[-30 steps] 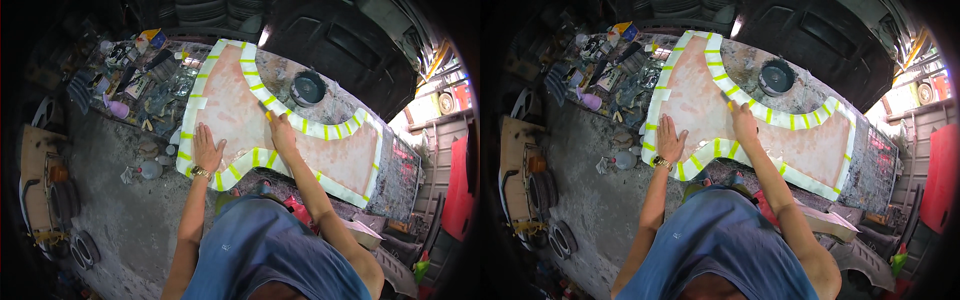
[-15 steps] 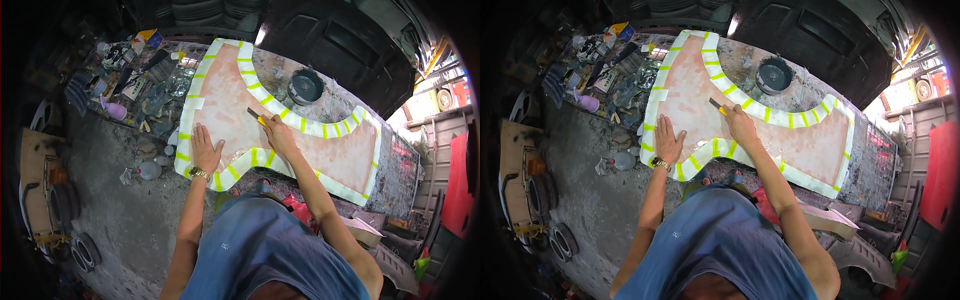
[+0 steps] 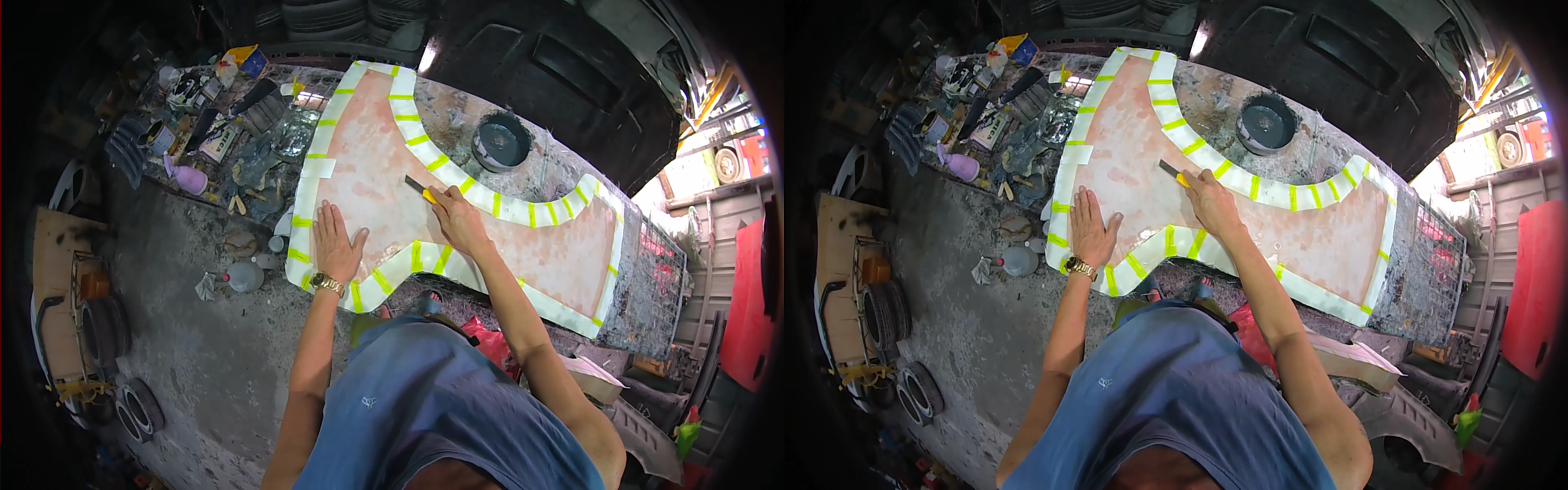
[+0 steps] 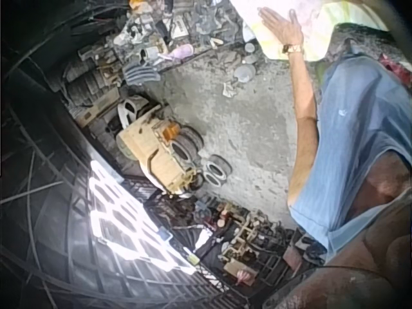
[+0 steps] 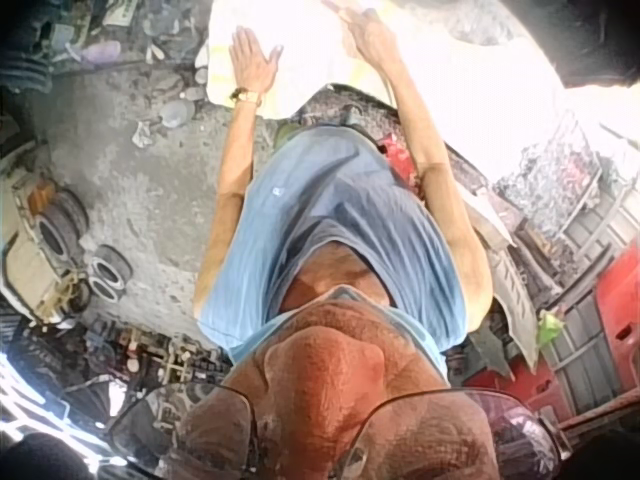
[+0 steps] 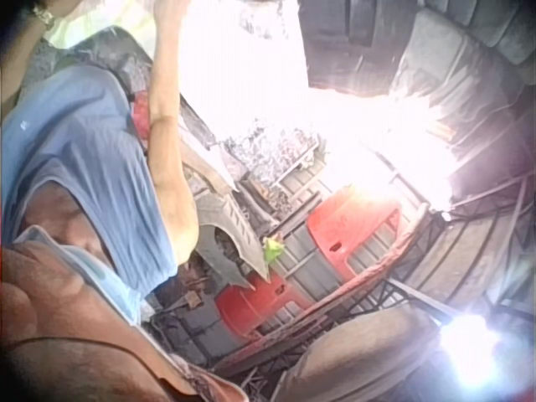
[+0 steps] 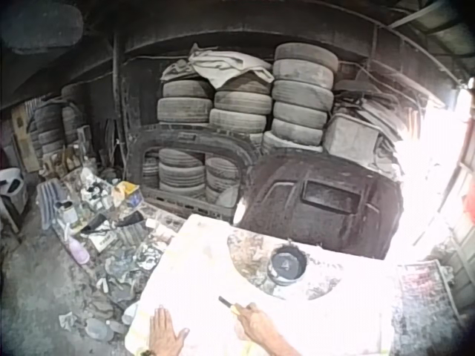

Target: The person applies a filler substance to a car bumper using a cloth, smoothing it over the surface. Later, the person uses a utility knife to cut and remove masking tape from a car hood.

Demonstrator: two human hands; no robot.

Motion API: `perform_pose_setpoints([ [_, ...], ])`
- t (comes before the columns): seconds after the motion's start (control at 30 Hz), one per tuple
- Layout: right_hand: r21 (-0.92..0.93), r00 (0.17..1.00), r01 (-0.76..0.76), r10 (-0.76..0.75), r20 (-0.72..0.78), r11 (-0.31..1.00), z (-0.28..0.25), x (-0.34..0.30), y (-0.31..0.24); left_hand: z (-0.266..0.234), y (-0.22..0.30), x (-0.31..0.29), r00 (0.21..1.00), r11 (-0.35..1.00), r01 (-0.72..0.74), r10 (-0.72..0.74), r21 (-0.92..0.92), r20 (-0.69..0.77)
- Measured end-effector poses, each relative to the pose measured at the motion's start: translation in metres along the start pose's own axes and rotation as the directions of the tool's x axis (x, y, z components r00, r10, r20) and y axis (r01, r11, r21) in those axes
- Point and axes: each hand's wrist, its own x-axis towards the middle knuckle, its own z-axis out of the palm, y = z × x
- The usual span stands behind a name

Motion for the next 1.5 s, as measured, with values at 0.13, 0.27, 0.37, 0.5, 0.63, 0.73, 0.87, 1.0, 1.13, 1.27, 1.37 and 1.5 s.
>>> perform_pose_setpoints([
  [0.13, -0.009, 1.0, -0.011, 0.011, -0.005, 1.0, 0.001, 0.003, 0.003, 0.0, 0.0, 0.0, 1.0, 1.0, 0.004, -0.004, 0.0, 0.005],
  [0.27, -0.016, 1.0, -0.022, 0.022, -0.004, 1.0, 0.002, 0.003, 0.001, 0.001, -0.002, 0.0, 1.0, 1.0, 0.002, -0.002, 0.003, -0.002],
  [0.37, -0.078, 0.999, -0.028, 0.025, -0.033, 0.997, 0.004, 0.002, -0.004, 0.001, -0.002, 0.0, 1.0, 1.0, -0.003, 0.003, -0.023, -0.01],
  [0.5, -0.187, 0.962, -0.088, 0.035, -0.271, 0.978, 0.019, 0.0, 0.001, 0.001, -0.002, 0.0, 1.0, 0.999, -0.007, 0.007, -0.031, -0.01],
  [0.63, -0.083, 0.906, -0.154, 0.108, -0.409, 0.985, -0.017, 0.012, 0.007, 0.0, -0.002, 0.0, 1.0, 0.999, -0.003, 0.002, -0.039, -0.01],
  [0.73, -0.045, 0.92, -0.104, 0.079, -0.385, 0.994, -0.038, 0.003, 0.006, 0.003, 0.004, 0.002, 1.0, 1.0, 0.0, 0.0, -0.026, -0.004],
  [0.87, 0.057, 0.945, -0.135, 0.146, -0.292, 0.989, -0.046, -0.034, 0.001, 0.008, 0.029, 0.016, 0.978, 0.974, -0.197, 0.203, -0.111, 0.045],
  [1.0, 0.039, 0.969, -0.123, 0.128, -0.212, 0.992, -0.035, -0.059, -0.002, 0.016, 0.06, 0.055, 0.943, 0.946, -0.306, 0.317, -0.109, 0.098],
  [1.13, -0.038, 0.978, -0.039, 0.03, -0.205, 0.999, -0.011, -0.039, -0.007, 0.035, 0.06, 0.078, 0.944, 0.941, -0.32, 0.327, -0.108, 0.052],
  [1.27, -0.07, 0.977, 0.015, -0.03, -0.213, 0.997, 0.011, -0.012, 0.005, 0.041, 0.06, 0.082, 0.94, 0.934, -0.339, 0.342, -0.118, 0.012],
  [1.37, -0.087, 0.986, 0.034, -0.048, -0.159, 0.996, 0.008, -0.003, 0.004, 0.041, 0.06, 0.081, 0.941, 0.935, -0.336, 0.339, -0.118, 0.01],
  [1.5, -0.094, 0.995, 0.025, -0.033, -0.09, 0.995, 0.001, 0.003, 0.004, 0.04, 0.061, 0.08, 0.941, 0.936, -0.335, 0.337, -0.11, -0.001],
])
